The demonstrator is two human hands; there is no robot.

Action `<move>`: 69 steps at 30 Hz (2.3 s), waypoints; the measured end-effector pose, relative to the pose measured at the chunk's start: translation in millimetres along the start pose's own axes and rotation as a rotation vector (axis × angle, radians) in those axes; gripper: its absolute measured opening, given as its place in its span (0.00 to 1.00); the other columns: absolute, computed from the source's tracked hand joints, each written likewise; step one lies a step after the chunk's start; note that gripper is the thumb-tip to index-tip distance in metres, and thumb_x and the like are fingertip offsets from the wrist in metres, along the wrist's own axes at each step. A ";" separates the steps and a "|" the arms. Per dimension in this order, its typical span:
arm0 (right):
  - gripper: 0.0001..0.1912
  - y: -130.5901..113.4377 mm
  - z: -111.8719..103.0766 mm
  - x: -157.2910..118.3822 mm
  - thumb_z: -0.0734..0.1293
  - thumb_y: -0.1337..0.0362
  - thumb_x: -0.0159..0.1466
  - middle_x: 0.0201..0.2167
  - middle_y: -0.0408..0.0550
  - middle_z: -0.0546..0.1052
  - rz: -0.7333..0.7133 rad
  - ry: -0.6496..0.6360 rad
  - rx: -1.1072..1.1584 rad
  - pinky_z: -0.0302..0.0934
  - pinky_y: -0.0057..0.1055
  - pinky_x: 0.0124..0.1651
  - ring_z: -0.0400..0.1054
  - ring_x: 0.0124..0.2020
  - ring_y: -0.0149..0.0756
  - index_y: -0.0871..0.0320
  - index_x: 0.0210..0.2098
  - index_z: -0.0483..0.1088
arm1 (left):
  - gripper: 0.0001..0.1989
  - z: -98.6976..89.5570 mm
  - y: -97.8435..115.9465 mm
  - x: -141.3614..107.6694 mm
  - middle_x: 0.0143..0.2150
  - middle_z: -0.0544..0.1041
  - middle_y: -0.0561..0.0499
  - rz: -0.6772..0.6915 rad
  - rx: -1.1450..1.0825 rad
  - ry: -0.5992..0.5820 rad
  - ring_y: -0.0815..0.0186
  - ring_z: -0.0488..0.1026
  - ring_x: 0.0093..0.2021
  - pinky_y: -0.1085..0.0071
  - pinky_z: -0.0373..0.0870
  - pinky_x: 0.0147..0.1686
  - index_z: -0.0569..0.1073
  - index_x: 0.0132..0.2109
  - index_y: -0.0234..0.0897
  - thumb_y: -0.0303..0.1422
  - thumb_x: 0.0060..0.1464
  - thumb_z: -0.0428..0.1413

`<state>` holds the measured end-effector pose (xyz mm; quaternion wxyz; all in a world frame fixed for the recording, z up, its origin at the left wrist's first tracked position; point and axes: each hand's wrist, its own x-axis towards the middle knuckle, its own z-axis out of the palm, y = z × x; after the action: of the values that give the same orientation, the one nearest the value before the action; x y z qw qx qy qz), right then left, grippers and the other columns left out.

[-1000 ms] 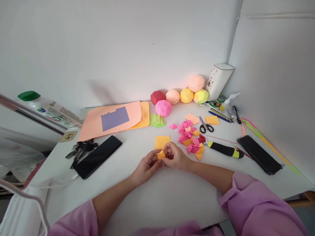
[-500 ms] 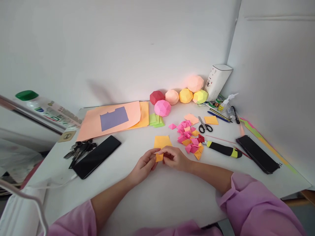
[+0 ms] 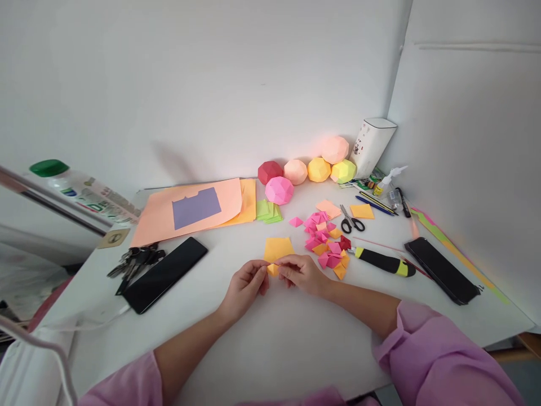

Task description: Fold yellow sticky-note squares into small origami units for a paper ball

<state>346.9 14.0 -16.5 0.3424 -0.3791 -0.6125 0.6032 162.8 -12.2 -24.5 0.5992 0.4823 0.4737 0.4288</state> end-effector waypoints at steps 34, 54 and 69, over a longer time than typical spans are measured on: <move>0.03 -0.4 -7.3 1.9 0.64 0.68 0.58 0.30 0.44 0.71 -0.072 -0.078 -0.323 0.60 0.26 0.30 0.65 0.28 0.29 0.59 0.28 0.67 | 0.30 -4.7 -38.1 2.8 0.63 0.60 0.30 0.606 1.509 0.172 0.43 0.52 0.65 0.47 0.51 0.59 0.64 0.59 0.24 0.43 0.59 0.43; 0.17 -11.1 -9.7 -0.3 0.60 0.69 0.62 0.57 0.62 0.64 -0.655 0.046 -1.395 0.56 0.47 0.57 0.54 0.60 0.50 0.65 0.49 0.68 | 0.27 -1.4 -25.4 0.6 0.62 0.60 0.27 0.600 1.502 0.152 0.40 0.53 0.64 0.46 0.51 0.59 0.66 0.58 0.24 0.40 0.58 0.46; 0.18 13.4 -5.5 2.8 0.63 0.68 0.59 0.55 0.63 0.67 -0.491 0.091 -1.077 0.59 0.51 0.58 0.58 0.59 0.51 0.65 0.49 0.68 | 0.27 2.1 -18.1 -2.1 0.63 0.61 0.29 0.551 1.518 0.165 0.43 0.54 0.64 0.49 0.49 0.60 0.66 0.58 0.26 0.42 0.58 0.46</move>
<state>351.1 18.9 -29.8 0.2573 -0.3721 -0.8869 0.0937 165.5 -17.6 -41.8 -0.0551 0.8235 0.5424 0.1570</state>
